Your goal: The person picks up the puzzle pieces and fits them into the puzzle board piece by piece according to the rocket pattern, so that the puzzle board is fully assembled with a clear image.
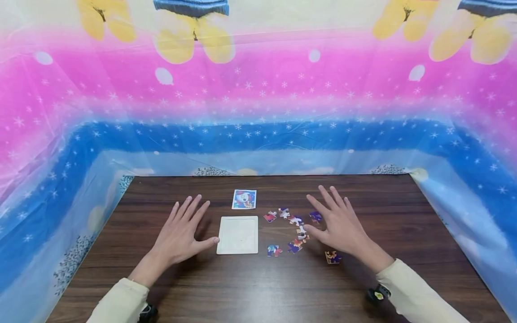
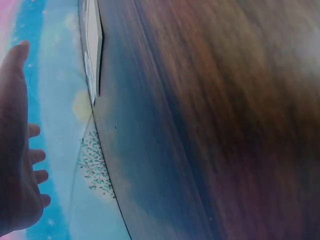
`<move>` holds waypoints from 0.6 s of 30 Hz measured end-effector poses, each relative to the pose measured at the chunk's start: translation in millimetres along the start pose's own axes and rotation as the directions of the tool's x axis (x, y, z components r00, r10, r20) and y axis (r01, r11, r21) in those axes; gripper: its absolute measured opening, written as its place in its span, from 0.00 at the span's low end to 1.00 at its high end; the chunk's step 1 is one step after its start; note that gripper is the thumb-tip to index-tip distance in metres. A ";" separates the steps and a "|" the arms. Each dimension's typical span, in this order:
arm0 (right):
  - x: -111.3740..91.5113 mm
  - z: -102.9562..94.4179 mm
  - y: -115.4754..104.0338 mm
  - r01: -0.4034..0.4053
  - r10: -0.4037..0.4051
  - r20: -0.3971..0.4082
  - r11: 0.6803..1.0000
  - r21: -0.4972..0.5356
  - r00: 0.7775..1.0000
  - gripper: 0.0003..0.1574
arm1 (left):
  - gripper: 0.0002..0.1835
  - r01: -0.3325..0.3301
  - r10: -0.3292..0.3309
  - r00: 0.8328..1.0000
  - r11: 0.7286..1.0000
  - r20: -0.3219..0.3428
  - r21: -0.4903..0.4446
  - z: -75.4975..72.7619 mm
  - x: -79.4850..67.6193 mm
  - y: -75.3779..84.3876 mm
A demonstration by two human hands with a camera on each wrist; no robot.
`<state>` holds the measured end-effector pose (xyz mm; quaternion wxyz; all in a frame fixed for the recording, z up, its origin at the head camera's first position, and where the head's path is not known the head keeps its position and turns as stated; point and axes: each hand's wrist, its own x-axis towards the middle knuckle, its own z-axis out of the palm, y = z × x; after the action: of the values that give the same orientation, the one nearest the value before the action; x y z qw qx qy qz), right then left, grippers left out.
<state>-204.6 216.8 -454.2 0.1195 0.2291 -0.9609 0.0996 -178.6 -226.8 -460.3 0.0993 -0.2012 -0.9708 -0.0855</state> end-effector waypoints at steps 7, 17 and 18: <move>13.3 11.3 -13.1 0.048 -0.049 0.028 0.998 0.045 0.998 0.53 | 0.56 -0.049 0.051 0.998 0.997 0.030 -0.054 0.0 4.6 -4.1; 34.5 29.7 -25.1 0.113 -0.120 0.082 0.990 0.090 0.989 0.48 | 0.54 -0.164 0.180 0.978 0.975 0.104 -0.150 6.7 10.1 -11.0; 37.3 32.0 -25.4 0.127 -0.136 0.085 0.987 0.100 0.987 0.48 | 0.54 -0.167 0.187 0.975 0.972 0.116 -0.165 7.3 10.5 -10.8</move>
<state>-231.0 171.2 -470.9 0.0709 0.3016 -0.9424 0.1260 -193.6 -231.1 -466.3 0.0270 -0.2993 -0.9438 -0.1377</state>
